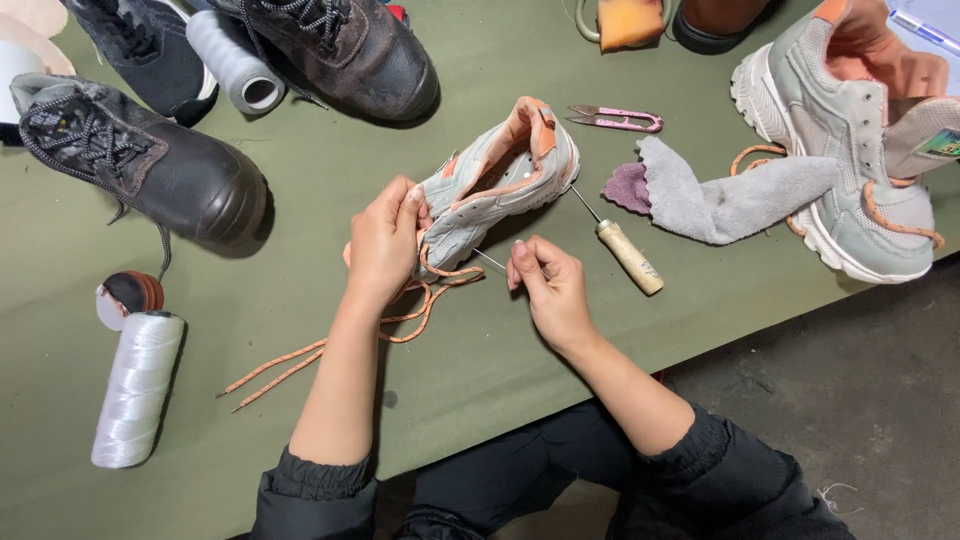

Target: Hand-stitching the sole of a sneaker using an awl and thread at a repair bench.

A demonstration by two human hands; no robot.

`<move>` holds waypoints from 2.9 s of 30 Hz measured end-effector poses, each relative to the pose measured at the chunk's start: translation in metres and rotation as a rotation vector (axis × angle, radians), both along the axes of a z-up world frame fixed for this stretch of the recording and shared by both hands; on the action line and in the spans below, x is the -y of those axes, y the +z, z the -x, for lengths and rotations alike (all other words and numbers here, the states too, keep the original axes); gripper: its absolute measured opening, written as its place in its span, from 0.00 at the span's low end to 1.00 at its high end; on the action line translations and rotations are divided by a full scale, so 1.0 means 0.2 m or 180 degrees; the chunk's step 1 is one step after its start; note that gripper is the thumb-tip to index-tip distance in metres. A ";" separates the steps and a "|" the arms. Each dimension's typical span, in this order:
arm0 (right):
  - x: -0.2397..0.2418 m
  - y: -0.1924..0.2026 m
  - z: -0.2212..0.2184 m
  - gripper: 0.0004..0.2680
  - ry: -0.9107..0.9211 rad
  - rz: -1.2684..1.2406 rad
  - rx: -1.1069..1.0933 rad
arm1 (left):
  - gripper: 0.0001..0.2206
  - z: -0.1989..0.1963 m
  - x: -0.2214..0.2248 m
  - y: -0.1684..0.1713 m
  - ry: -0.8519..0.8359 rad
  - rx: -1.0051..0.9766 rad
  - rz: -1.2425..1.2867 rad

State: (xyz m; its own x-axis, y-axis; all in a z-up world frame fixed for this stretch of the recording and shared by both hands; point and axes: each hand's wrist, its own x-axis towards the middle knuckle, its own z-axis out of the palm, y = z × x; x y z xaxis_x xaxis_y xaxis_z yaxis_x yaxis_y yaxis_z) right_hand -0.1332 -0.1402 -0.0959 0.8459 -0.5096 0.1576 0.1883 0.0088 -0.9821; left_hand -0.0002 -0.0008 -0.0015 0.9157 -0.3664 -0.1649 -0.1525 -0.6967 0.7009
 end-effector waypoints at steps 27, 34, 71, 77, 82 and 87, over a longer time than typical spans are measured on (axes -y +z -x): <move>-0.03 0.06 0.01 0.17 -0.0075 0.0292 -0.0391 | 0.15 0.00 0.00 0.00 0.0021 -0.0004 -0.0038; -0.01 0.03 0.01 0.17 -0.0109 0.0239 -0.0354 | 0.16 0.00 0.00 -0.01 -0.0003 0.0026 -0.0001; 0.01 -0.05 0.00 0.11 -0.0413 0.0161 0.0062 | 0.41 0.18 -0.04 -0.20 -0.0953 0.2860 -0.0295; 0.01 -0.06 0.00 0.11 -0.0463 0.0117 0.0033 | 0.45 0.17 -0.05 -0.29 -0.1103 0.2118 -0.0608; 0.01 -0.05 0.00 0.11 -0.0421 0.0068 0.0054 | 0.17 0.06 -0.08 -0.28 -0.0821 0.1685 0.0131; 0.14 -0.02 0.09 0.11 -0.0446 -0.0001 0.0045 | 0.08 -0.05 -0.13 -0.13 -0.0227 0.0991 0.0576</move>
